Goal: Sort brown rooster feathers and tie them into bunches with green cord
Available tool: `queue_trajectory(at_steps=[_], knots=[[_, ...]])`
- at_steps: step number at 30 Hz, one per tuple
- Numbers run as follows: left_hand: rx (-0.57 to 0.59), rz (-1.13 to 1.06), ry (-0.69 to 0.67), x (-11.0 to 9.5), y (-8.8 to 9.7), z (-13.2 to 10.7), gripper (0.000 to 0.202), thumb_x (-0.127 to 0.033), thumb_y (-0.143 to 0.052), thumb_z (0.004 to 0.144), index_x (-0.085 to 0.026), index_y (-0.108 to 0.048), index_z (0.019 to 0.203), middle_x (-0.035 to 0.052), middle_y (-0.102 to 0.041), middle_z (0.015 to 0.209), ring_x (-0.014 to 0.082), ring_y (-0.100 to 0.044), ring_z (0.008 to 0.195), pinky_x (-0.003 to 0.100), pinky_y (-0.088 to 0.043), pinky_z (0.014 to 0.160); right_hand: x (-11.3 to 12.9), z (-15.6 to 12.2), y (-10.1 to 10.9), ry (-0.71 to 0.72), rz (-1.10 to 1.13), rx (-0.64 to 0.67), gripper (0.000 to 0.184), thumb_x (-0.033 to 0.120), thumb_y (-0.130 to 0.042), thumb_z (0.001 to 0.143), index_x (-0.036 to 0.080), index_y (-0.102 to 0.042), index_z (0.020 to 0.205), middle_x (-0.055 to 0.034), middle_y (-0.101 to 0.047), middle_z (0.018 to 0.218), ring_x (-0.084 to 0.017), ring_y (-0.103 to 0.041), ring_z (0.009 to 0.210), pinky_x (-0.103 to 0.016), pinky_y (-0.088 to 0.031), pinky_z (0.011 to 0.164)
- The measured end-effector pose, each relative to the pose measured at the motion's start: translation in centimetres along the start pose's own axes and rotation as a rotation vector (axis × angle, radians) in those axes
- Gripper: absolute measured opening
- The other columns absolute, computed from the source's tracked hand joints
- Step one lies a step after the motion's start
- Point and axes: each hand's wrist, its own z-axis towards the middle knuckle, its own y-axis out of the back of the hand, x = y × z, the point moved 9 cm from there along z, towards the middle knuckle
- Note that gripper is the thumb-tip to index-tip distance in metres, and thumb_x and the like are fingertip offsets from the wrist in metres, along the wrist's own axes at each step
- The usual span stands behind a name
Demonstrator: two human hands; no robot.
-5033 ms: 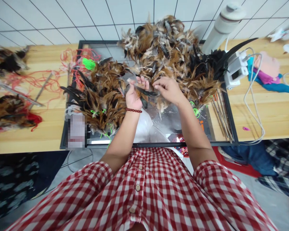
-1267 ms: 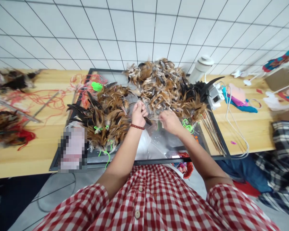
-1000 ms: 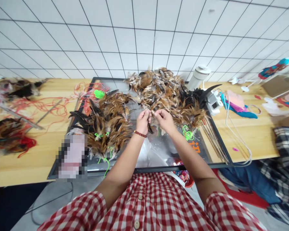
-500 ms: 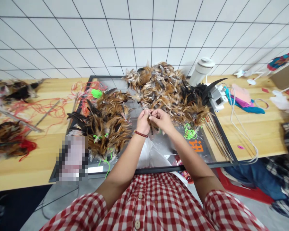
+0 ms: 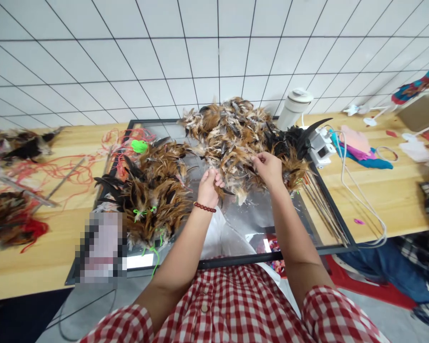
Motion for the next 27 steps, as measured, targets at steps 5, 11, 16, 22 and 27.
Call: queue_trajectory(at_steps=[5, 11, 16, 22, 27], knots=[[-0.007, 0.062, -0.056, 0.1, 0.4, 0.5, 0.038, -0.037, -0.083, 0.09, -0.017, -0.055, 0.072, -0.008, -0.049, 0.057, 0.002, -0.038, 0.046, 0.016, -0.033, 0.049, 3.2, -3.3, 0.0, 0.093, 0.422, 0.017, 0.027, 0.048, -0.078, 0.077, 0.021, -0.074, 0.076, 0.0035, -0.061, 0.058, -0.011, -0.048, 0.055, -0.027, -0.038, 0.058], [-0.039, 0.07, -0.075, 0.3, 1.0, 0.9, 0.039, -0.039, -0.084, 0.088, -0.017, -0.057, 0.071, -0.0085, -0.049, 0.052, 0.0029, -0.04, 0.044, 0.017, -0.033, 0.047, 4.5, -5.4, -4.6, -0.15, 0.912, 0.107, 0.048, 0.059, -0.096, 0.053, 0.023, -0.069, 0.069, 0.0028, -0.067, 0.059, -0.011, -0.056, 0.05, -0.025, -0.046, 0.051], [-0.208, 0.04, -0.156, -1.3, 2.5, 0.9, 0.032, -0.026, -0.068, 0.101, -0.017, -0.057, 0.072, -0.0087, -0.05, 0.053, 0.0024, -0.037, 0.042, 0.017, -0.031, 0.046, 4.7, -5.6, -5.6, -0.088, 0.819, 0.125, 0.042, 0.059, -0.095, 0.059, 0.023, -0.078, 0.073, 0.0016, -0.071, 0.062, -0.014, -0.065, 0.056, -0.027, -0.052, 0.053], [-0.242, 0.052, -0.179, -2.2, 2.4, 0.6, 0.037, -0.014, -0.051, 0.107, -0.016, -0.057, 0.071, -0.0078, -0.05, 0.053, 0.0021, -0.038, 0.041, 0.016, -0.028, 0.045, 4.2, -4.9, -4.3, -0.09, 1.058, 0.066, 0.037, 0.043, -0.101, 0.057, 0.023, -0.077, 0.076, 0.0002, -0.079, 0.08, -0.013, -0.073, 0.07, -0.023, -0.059, 0.06], [-0.253, 0.073, -0.115, -1.4, 2.1, 0.2, 0.037, -0.015, -0.053, 0.107, -0.016, -0.056, 0.07, -0.008, -0.048, 0.052, 0.0011, -0.036, 0.04, 0.016, -0.023, 0.043, 3.0, -4.2, -3.6, -0.053, 1.037, -0.032, 0.035, 0.038, -0.101, 0.06, 0.023, -0.074, 0.076, 0.0064, -0.065, 0.066, -0.006, -0.057, 0.053, -0.017, -0.044, 0.044]])
